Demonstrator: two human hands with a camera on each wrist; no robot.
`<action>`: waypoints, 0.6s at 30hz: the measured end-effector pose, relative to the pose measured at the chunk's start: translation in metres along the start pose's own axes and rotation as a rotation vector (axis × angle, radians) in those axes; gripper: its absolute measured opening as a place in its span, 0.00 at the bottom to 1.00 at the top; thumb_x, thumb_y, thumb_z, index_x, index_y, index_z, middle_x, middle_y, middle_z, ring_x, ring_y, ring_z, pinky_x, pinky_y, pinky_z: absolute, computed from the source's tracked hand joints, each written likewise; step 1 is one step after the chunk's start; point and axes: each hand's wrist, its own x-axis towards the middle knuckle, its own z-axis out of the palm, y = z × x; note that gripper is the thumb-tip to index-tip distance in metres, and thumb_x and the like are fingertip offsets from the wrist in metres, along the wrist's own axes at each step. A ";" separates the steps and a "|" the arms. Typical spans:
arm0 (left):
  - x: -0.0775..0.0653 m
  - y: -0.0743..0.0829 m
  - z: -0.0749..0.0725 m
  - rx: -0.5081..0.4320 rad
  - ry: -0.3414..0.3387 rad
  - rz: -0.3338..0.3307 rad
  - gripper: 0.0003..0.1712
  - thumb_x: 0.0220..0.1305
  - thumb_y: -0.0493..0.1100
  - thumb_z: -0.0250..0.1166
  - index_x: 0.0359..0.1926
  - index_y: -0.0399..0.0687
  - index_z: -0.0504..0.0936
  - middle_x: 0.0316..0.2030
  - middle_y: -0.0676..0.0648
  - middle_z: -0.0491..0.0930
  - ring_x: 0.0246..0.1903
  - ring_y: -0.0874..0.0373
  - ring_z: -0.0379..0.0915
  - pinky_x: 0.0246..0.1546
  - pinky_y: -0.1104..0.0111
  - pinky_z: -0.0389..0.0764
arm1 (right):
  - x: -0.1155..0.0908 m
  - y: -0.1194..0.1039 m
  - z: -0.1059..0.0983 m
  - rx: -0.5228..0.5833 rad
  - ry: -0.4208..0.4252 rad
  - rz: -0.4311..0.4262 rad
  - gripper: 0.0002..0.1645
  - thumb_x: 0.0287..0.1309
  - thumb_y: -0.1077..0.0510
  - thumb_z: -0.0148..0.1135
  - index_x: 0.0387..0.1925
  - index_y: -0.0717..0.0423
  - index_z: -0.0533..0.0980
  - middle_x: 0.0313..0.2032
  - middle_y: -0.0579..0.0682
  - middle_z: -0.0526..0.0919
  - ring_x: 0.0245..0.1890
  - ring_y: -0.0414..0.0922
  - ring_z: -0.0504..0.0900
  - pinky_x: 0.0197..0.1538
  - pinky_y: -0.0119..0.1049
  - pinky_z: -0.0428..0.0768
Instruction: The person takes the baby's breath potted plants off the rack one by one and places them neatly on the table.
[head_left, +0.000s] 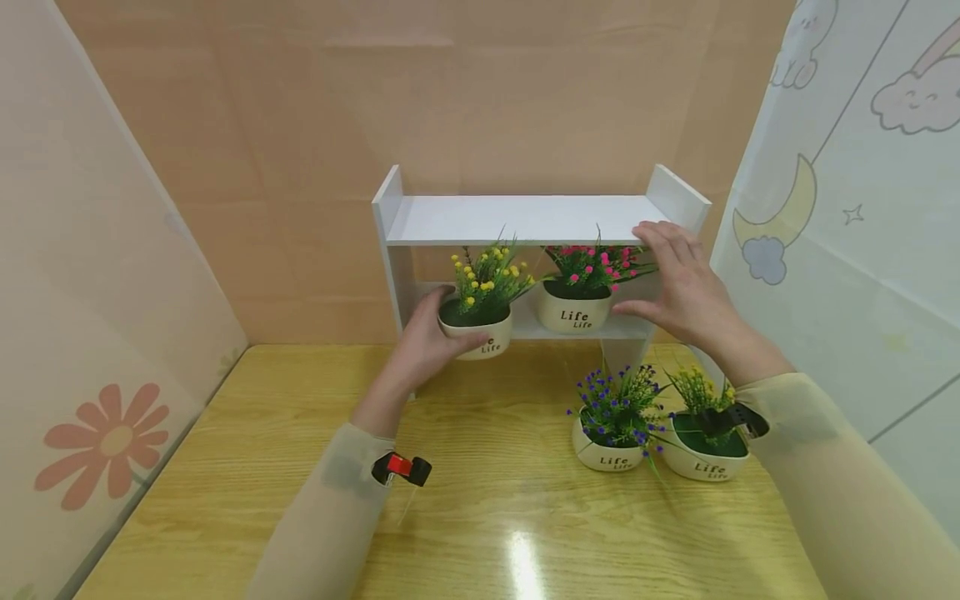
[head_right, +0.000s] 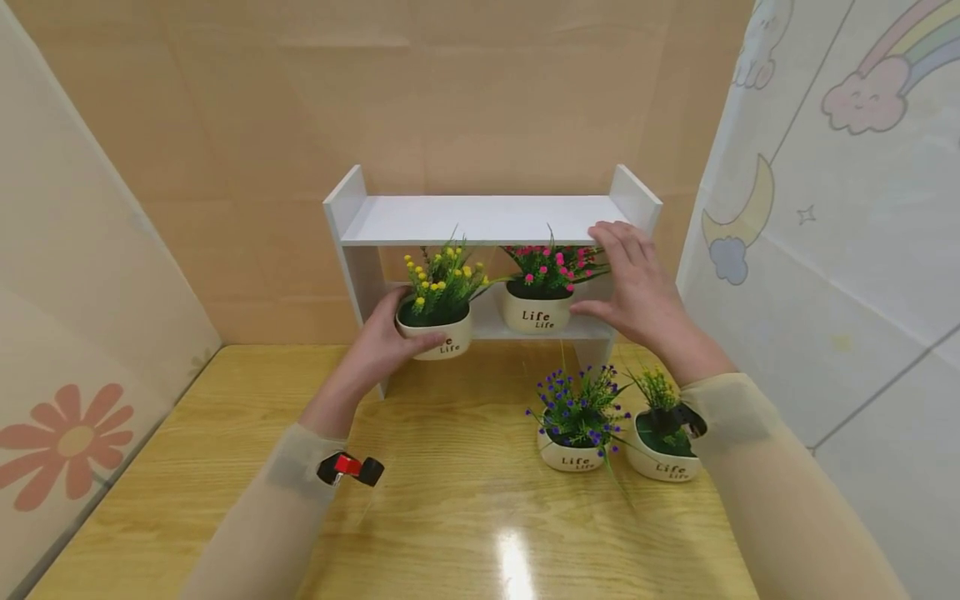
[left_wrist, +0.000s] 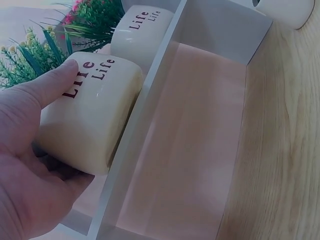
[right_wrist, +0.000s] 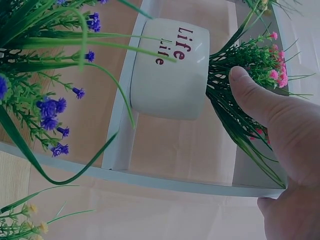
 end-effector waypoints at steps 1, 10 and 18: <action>-0.002 0.000 0.000 -0.007 0.004 0.001 0.60 0.60 0.59 0.85 0.82 0.43 0.63 0.76 0.41 0.70 0.74 0.44 0.67 0.76 0.46 0.69 | 0.000 0.000 0.000 -0.001 -0.001 0.001 0.72 0.47 0.52 0.93 0.84 0.58 0.56 0.81 0.66 0.58 0.82 0.66 0.52 0.80 0.68 0.59; -0.020 0.002 0.001 -0.020 0.027 -0.020 0.61 0.58 0.56 0.87 0.82 0.42 0.63 0.74 0.38 0.69 0.71 0.41 0.69 0.73 0.42 0.72 | 0.001 0.001 0.001 0.006 0.002 -0.002 0.72 0.47 0.53 0.93 0.84 0.58 0.56 0.80 0.66 0.58 0.82 0.66 0.52 0.82 0.65 0.56; -0.035 0.005 0.002 -0.023 0.030 -0.024 0.62 0.57 0.55 0.88 0.83 0.42 0.62 0.75 0.38 0.68 0.72 0.40 0.67 0.74 0.41 0.70 | 0.002 0.003 0.002 0.008 0.016 -0.013 0.72 0.46 0.53 0.94 0.84 0.58 0.57 0.80 0.65 0.58 0.82 0.66 0.53 0.82 0.64 0.56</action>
